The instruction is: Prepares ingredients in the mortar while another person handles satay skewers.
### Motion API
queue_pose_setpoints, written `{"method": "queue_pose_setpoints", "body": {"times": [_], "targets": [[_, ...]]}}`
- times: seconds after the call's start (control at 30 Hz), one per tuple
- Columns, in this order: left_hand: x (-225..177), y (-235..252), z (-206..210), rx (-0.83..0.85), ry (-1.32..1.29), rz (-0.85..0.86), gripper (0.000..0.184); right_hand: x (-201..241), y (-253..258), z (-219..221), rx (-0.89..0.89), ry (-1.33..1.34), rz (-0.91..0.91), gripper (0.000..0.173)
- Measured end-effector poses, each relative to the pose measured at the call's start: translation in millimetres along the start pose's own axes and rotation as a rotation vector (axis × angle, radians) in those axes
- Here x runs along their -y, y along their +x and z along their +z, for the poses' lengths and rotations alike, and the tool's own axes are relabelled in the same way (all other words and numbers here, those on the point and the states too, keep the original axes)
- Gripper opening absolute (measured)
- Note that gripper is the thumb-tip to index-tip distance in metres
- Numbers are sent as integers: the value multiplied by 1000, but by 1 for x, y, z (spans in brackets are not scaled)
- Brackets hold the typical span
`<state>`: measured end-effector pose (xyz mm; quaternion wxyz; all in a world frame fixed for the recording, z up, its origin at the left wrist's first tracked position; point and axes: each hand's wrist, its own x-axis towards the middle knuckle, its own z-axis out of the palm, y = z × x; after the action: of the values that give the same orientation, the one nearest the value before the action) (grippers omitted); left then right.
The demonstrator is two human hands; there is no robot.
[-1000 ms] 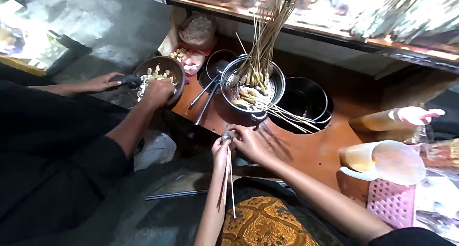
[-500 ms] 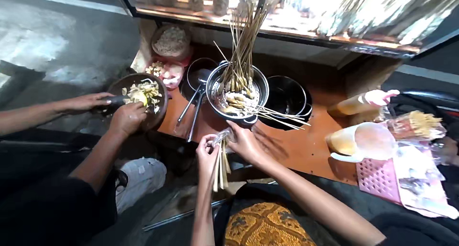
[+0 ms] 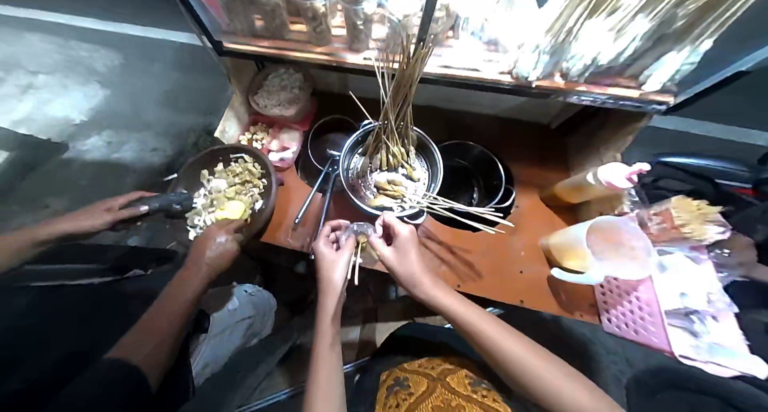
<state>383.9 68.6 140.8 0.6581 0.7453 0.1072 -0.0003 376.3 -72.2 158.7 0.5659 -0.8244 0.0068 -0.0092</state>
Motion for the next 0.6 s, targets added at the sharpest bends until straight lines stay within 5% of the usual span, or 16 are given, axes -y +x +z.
{"method": "queue_pose_setpoints", "body": {"times": [0.1, 0.2, 0.37, 0.47, 0.6], "targets": [[12, 1, 2, 42, -24, -79, 26, -12, 5, -1, 81, 150, 196, 12], [20, 4, 1, 66, -70, -103, 24, -28, 16, -22, 267, 208, 374, 37], [40, 0, -1, 58, 75, -71, 21, -33, 22, -92, 108, -728, 74, 49], [41, -1, 2, 86, 66, -64, 23, -52, 37, -118, 105, -965, 258, 68], [36, 3, 4, 140, 84, -96, 24, -50, 54, -125, 406, -913, 563, 38]]}}
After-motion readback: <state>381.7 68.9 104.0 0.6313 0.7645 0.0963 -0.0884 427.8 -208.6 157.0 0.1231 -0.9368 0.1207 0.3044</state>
